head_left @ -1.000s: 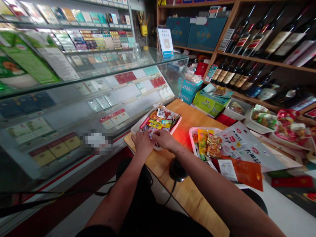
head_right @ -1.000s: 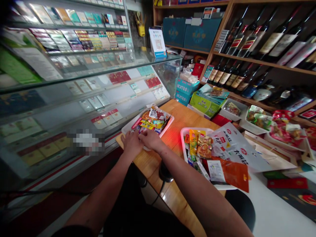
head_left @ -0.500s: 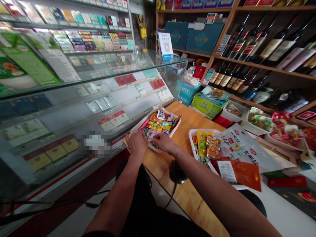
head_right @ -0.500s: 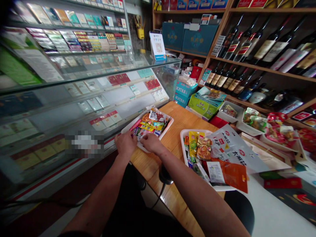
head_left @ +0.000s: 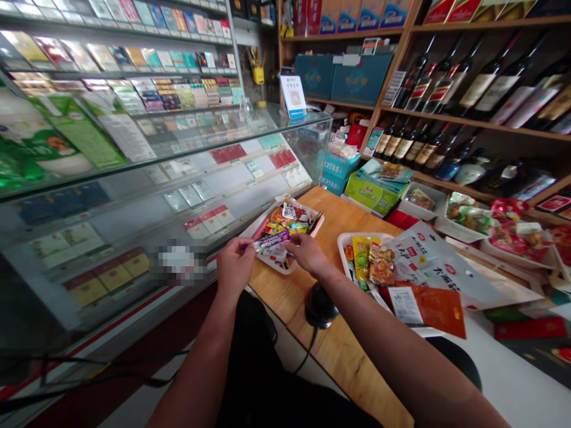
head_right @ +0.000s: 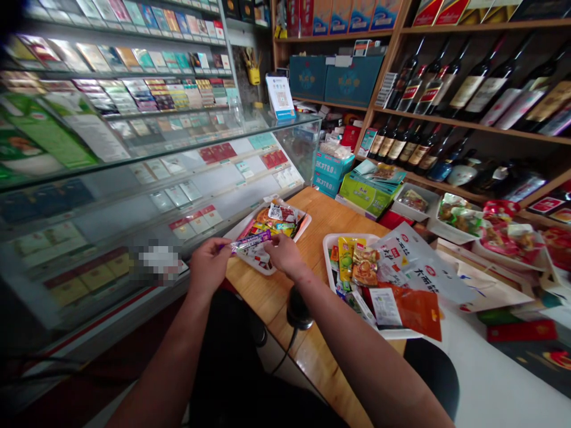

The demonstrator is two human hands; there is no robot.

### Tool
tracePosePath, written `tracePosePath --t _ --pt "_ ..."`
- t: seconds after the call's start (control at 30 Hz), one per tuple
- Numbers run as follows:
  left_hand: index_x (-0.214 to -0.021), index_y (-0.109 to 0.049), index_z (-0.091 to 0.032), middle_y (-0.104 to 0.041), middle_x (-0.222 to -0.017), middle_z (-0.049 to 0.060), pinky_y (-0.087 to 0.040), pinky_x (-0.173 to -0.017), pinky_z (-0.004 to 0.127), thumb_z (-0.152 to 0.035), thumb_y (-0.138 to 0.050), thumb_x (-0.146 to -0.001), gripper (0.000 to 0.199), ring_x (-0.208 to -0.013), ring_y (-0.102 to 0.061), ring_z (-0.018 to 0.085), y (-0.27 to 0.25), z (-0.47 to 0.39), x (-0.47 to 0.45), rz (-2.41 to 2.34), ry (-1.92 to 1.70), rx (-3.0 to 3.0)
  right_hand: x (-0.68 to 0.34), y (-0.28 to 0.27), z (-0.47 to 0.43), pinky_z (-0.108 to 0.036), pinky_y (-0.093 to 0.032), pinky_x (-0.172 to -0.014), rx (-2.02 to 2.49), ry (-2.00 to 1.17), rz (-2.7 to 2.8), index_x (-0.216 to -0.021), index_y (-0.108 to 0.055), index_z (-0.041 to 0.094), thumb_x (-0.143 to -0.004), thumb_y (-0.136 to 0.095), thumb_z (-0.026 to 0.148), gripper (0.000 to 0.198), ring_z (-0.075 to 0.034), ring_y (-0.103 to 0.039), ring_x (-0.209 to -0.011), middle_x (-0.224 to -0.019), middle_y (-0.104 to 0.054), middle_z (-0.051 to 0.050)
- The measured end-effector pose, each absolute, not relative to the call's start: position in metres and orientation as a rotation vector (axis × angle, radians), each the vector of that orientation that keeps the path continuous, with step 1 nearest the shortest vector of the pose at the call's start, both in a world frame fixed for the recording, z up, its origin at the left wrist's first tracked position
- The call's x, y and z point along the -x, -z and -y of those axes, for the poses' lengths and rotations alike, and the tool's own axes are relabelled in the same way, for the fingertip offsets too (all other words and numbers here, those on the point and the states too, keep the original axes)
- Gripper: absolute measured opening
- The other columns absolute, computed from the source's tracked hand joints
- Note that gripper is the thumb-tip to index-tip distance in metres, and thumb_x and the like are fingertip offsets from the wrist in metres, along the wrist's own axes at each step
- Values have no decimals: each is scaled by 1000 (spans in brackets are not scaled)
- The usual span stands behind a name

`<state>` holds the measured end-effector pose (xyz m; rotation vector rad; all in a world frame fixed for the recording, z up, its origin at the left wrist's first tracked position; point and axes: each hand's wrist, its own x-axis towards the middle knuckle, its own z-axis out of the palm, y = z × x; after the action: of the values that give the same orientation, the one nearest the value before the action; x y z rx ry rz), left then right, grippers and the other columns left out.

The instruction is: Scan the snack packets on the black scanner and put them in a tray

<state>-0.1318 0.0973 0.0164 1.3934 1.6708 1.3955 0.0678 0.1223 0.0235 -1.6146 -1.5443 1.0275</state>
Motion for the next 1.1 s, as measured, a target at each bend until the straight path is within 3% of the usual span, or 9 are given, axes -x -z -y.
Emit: tracePosePath --t 0.17,0.3,0.57,0.87,1.1 --pt "-95 -69 -13 -70 -87 5 -51 -71 25 -34 -71 -77 29 -73 -65 15 -18 -88 120 -1339 -1456 -1191 -89 -31 -111 -25 -50 -65 1405 -1202 1262 -116 -61 13 -85 -63 29 35 -16 -69 -78 -95 -71 -7" --pt "-94 -69 -13 -69 -85 4 -49 -68 24 -35 -73 -76 29 -73 -62 14 -26 -78 104 -1281 -1419 -1169 -108 -40 -95 -23 -48 -61 1351 -1149 1234 -100 -65 13 -81 -62 26 24 -14 -67 -69 -79 -68 -4" --pt "-99 -68 -11 -69 -86 5 -43 -58 21 -34 -74 -77 32 -66 -60 11 -35 -67 79 -1211 -1351 -1218 -141 -48 -61 -23 -49 -62 1299 -1110 1118 -95 -66 11 -80 -64 33 27 -13 -64 -67 -80 -69 -6" --pt "-103 -70 -13 -70 -90 7 -44 -57 23 -36 -72 -80 33 -67 -63 14 -30 -62 57 -1171 -1323 -1245 -164 -44 -34 -26 -52 -66 1296 -935 1135 -115 -62 12 -86 -61 33 35 -15 -64 -68 -79 -66 -3" --pt "-103 -70 -14 -69 -102 8 -44 -55 23 -37 -74 -78 34 -68 -65 13 -20 -59 47 -1091 -1286 -1126 -175 -42 -10 -27 -54 -75 1255 -770 1337 -125 -62 18 -94 -46 22 35 -14 -66 -79 -94 -69 -4"
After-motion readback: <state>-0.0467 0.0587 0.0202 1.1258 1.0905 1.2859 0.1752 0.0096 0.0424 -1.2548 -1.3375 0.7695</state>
